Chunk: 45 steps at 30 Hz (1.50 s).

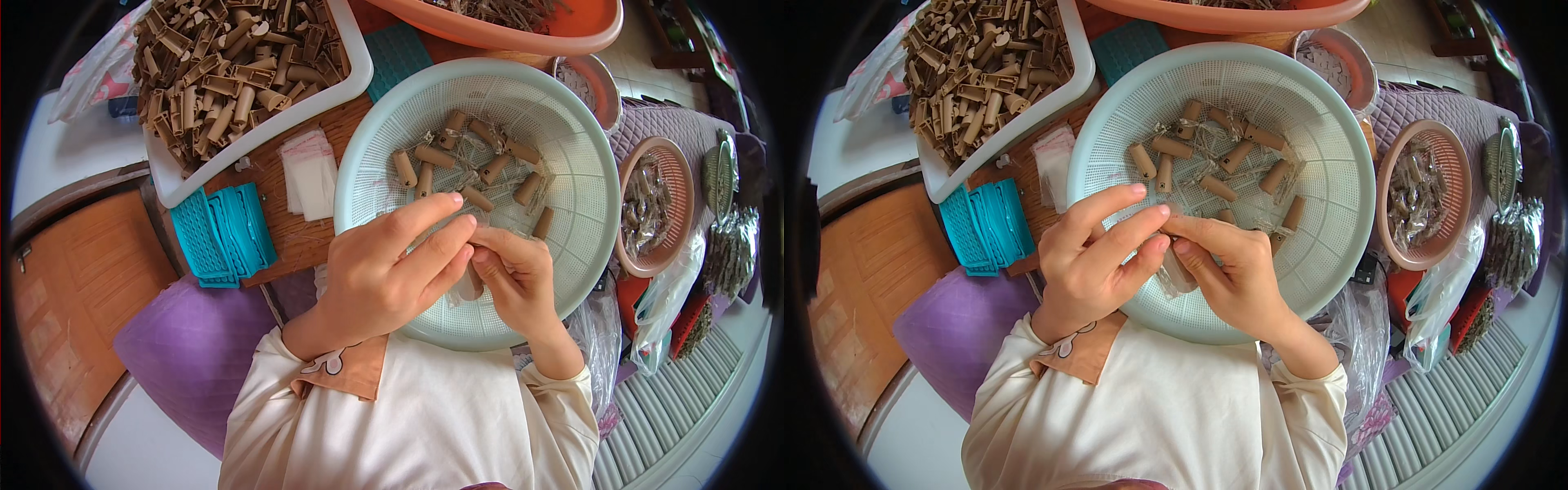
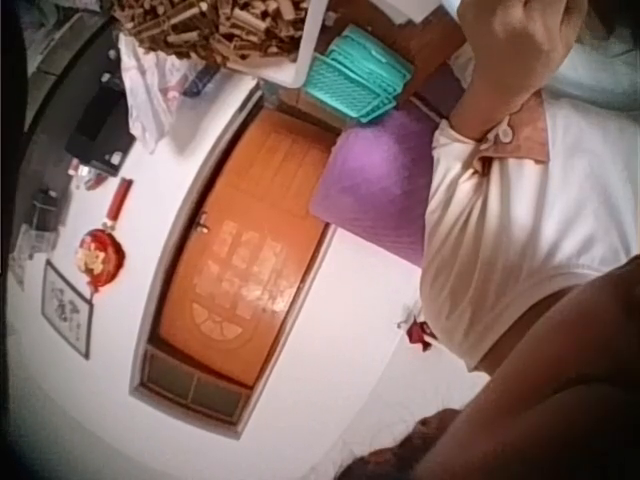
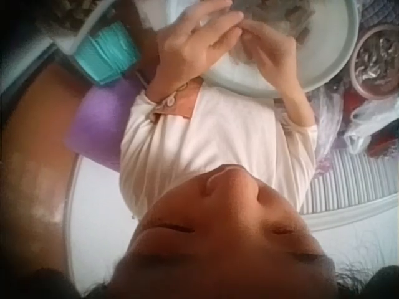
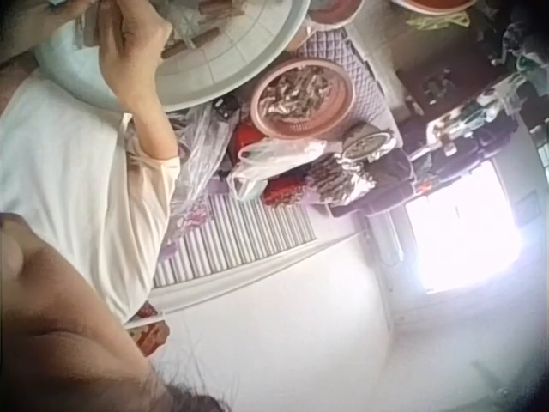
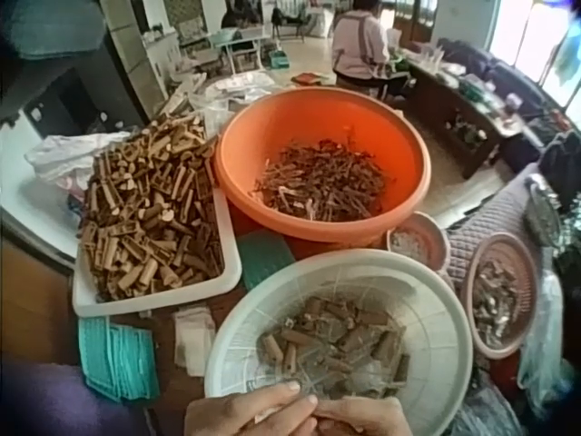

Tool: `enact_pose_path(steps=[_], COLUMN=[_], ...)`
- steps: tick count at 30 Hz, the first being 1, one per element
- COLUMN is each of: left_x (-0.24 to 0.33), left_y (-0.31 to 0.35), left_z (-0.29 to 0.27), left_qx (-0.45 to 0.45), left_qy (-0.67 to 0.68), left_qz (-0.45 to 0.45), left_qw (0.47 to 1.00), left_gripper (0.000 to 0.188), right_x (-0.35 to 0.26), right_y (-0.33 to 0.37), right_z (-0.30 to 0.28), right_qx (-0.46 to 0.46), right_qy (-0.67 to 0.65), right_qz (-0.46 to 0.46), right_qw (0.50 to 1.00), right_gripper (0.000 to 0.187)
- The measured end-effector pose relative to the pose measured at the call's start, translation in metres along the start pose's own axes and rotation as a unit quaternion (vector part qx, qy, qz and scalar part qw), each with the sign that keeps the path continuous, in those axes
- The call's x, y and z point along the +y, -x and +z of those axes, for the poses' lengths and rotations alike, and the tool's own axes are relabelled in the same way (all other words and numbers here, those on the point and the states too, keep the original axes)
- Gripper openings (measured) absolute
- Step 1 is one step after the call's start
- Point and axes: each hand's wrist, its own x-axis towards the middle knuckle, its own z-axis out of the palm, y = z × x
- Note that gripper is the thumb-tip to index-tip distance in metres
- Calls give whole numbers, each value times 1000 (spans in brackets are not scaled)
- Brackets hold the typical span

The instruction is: The person assembles small brown cylinders with white threads into a white basket by hand.

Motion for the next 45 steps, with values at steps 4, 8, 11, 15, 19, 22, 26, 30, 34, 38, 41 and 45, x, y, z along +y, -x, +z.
enact_pose_path(steps=[4, 8, 11, 15, 19, 22, 26, 30, 34, 38, 41, 45], left_x=[-3, -5, -33, -55, -17, -6, -11, -23, -65, -28, -18, -8], left_y=[2, -1, -4, -3, 7, 10, 7, 2, 10, 16, 29, 17], left_z=[7, 12, 15, -9, -2, 11, 13, 5, -17, -17, -7, -3], left_qx=[-19, -49, 4, 222, 90, 64, 53, 44, 248, 91, -73, -111], left_qy=[-24, 14, 8, 44, -49, -12, 47, 56, 158, 482, 521, 487], left_qz=[4, -43, -68, -164, 70, 46, -2, -76, -225, -236, -227, -154], left_qw=[1000, 998, 998, 960, 992, 997, 997, 995, 929, 839, 820, 853], left_gripper=[21, 12, 7, 3, 13, 15, 10, 4, 10, 11, 9, 16], right_x=[1, 1, -4, -8, -12, -12, -7, -9, -19, -9, -8, -11], right_y=[-1, -4, -1, 3, 3, 1, 1, 0, 7, 12, 9, 15], right_z=[2, 6, 2, -4, -2, 6, 11, 11, 4, 5, 10, 9], right_qx=[-8, 20, 22, 48, 57, 65, 65, 46, 41, 76, 56, 8], right_qy=[58, 282, 294, 214, 214, 229, 350, 343, 247, -83, -212, -283], right_qz=[-14, -162, -193, -172, -122, -162, -246, -253, -234, -153, -106, -47], right_qw=[998, 945, 936, 961, 968, 958, 901, 904, 940, 982, 970, 958], right_gripper=[18, 21, 23, 25, 26, 27, 28, 25, 24, 17, 12, 13])
